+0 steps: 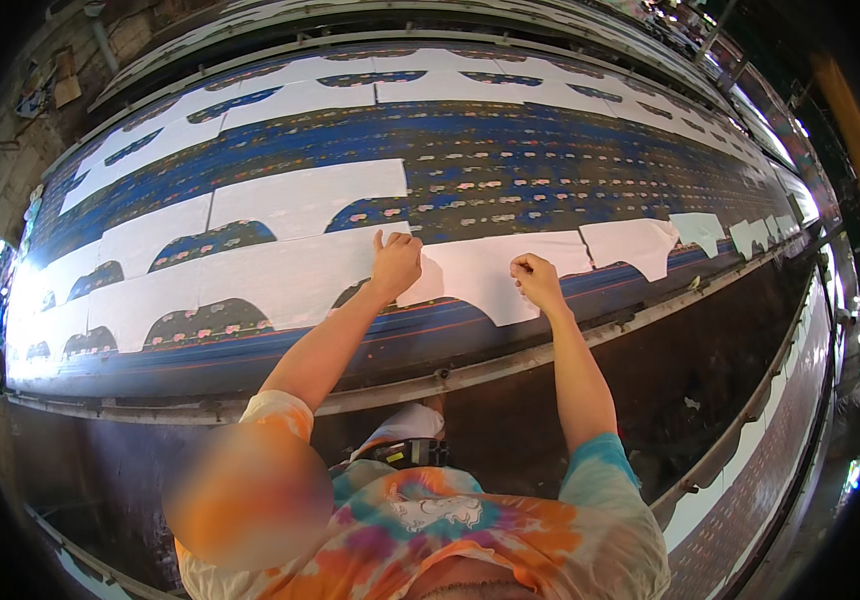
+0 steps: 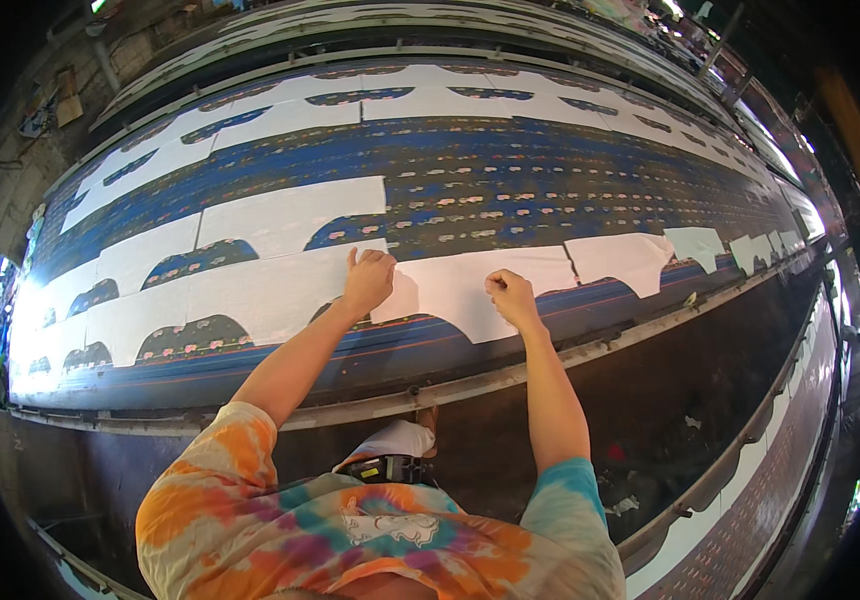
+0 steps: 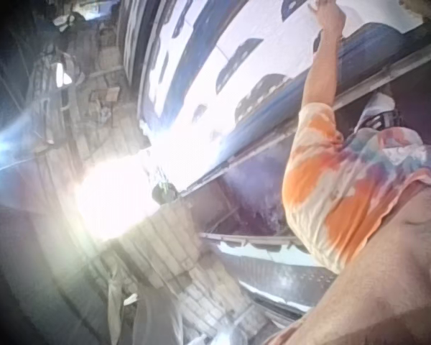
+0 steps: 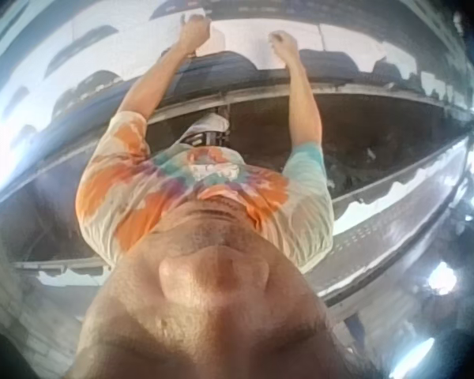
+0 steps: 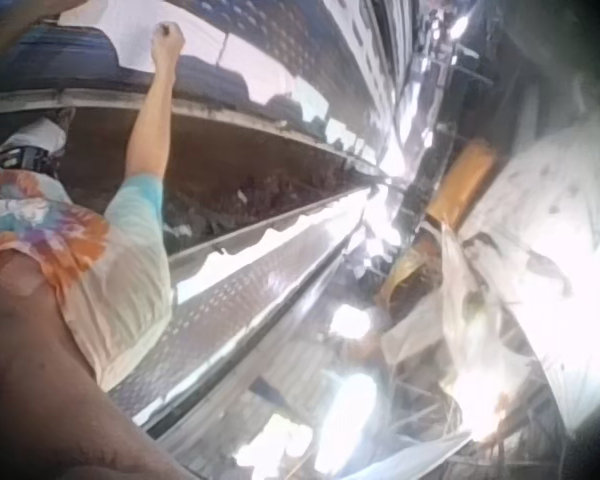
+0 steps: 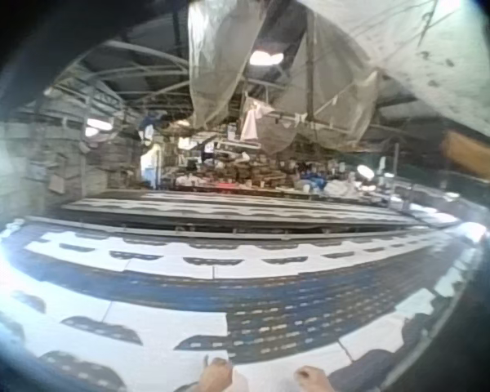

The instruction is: The person repeatedly picks up white fabric pieces from a patterned surface, folds them in half, and places them back down in a row. The person handles the items one at a time throughout the clip.

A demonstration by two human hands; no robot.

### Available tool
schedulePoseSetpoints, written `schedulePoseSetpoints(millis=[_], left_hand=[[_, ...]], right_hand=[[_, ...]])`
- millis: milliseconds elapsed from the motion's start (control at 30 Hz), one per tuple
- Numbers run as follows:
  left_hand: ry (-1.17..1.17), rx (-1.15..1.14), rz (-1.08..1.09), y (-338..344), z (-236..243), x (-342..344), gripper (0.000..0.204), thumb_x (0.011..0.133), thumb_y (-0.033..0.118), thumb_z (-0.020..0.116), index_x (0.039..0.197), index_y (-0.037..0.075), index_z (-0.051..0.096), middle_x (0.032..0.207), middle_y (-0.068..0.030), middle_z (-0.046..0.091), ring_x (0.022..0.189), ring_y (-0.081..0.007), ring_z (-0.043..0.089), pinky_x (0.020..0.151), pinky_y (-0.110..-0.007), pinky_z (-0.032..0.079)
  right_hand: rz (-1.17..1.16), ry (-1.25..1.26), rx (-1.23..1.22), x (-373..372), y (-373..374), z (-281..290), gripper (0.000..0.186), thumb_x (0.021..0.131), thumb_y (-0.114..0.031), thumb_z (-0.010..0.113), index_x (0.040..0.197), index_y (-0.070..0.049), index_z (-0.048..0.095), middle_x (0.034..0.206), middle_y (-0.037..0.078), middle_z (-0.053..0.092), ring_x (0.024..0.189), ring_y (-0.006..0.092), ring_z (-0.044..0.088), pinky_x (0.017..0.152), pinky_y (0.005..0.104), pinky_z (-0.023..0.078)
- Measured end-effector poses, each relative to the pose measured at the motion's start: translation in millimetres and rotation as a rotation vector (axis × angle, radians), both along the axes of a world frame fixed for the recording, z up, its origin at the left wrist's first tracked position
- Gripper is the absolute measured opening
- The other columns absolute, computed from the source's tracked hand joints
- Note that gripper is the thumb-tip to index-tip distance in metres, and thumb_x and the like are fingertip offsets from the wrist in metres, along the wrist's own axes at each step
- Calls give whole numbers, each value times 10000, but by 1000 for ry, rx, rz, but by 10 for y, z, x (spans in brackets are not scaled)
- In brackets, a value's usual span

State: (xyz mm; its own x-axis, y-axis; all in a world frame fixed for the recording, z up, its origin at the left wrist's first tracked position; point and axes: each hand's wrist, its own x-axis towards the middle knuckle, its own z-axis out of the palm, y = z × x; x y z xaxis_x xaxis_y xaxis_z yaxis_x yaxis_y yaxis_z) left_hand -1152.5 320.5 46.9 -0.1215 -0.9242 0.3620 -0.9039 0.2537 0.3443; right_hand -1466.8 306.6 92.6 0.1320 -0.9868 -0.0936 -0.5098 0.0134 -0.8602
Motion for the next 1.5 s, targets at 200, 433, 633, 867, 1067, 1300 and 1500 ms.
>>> schedulePoseSetpoints(millis=[200, 433, 633, 867, 1067, 1300, 1500], left_hand=[[-13, 58, 56, -355, -171, -515, 194, 846, 136, 649, 1029, 71, 639, 1019, -118, 656, 1091, -308, 592, 923, -570, 413], [-63, 323, -207, -531, 52, -571, 175, 874, 124, 641, 1031, 54, 610, 954, -145, 667, 942, -336, 641, 840, -500, 474], [538, 538, -482, -129, 1078, -1056, 127, 946, 111, 643, 993, 20, 570, 886, -120, 685, 822, -268, 668, 726, -380, 508], [580, 374, -190, 141, 1325, -808, 283, 843, 77, 756, 1096, 23, 639, 979, -112, 705, 916, -229, 675, 849, -349, 526], [580, 544, -200, 617, 1257, -865, 297, 783, 169, 820, 992, 34, 658, 784, -38, 621, 706, -128, 514, 654, -317, 427], [698, 526, -166, 761, 609, -1621, 281, 803, 178, 817, 874, 13, 600, 737, -24, 574, 695, -113, 499, 646, -294, 429], [487, 509, 20, 722, 61, -1859, 198, 819, 89, 767, 964, -5, 671, 812, -139, 694, 772, -222, 671, 703, -365, 516]], right_hand=[[58, 165, -137, -528, -450, -88, 136, 887, -133, 685, 932, -6, 699, 770, 85, 683, 677, 158, 620, 643, 319, 497], [97, 195, -350, -952, -1116, -327, 224, 835, -70, 696, 1058, -56, 704, 967, 120, 681, 873, 268, 652, 795, 361, 521], [303, 243, -496, -952, -1276, -429, 254, 826, -30, 707, 1073, -86, 695, 1061, 92, 663, 1155, 306, 556, 1002, 406, 449], [270, 106, -198, -1233, -1239, 317, 155, 910, -175, 701, 893, -32, 645, 698, 11, 569, 657, 95, 479, 615, 286, 417], [590, 101, 177, -1974, -957, 969, 216, 908, -220, 719, 914, -12, 662, 784, -5, 632, 723, 74, 532, 661, 264, 438], [559, 270, 132, -2653, -965, 689, 171, 857, -151, 751, 923, -14, 673, 816, 25, 650, 738, 113, 556, 700, 276, 463], [504, 217, -373, -2658, -864, -238, 221, 769, -80, 794, 939, -10, 671, 885, 60, 614, 795, 168, 550, 748, 311, 478]])
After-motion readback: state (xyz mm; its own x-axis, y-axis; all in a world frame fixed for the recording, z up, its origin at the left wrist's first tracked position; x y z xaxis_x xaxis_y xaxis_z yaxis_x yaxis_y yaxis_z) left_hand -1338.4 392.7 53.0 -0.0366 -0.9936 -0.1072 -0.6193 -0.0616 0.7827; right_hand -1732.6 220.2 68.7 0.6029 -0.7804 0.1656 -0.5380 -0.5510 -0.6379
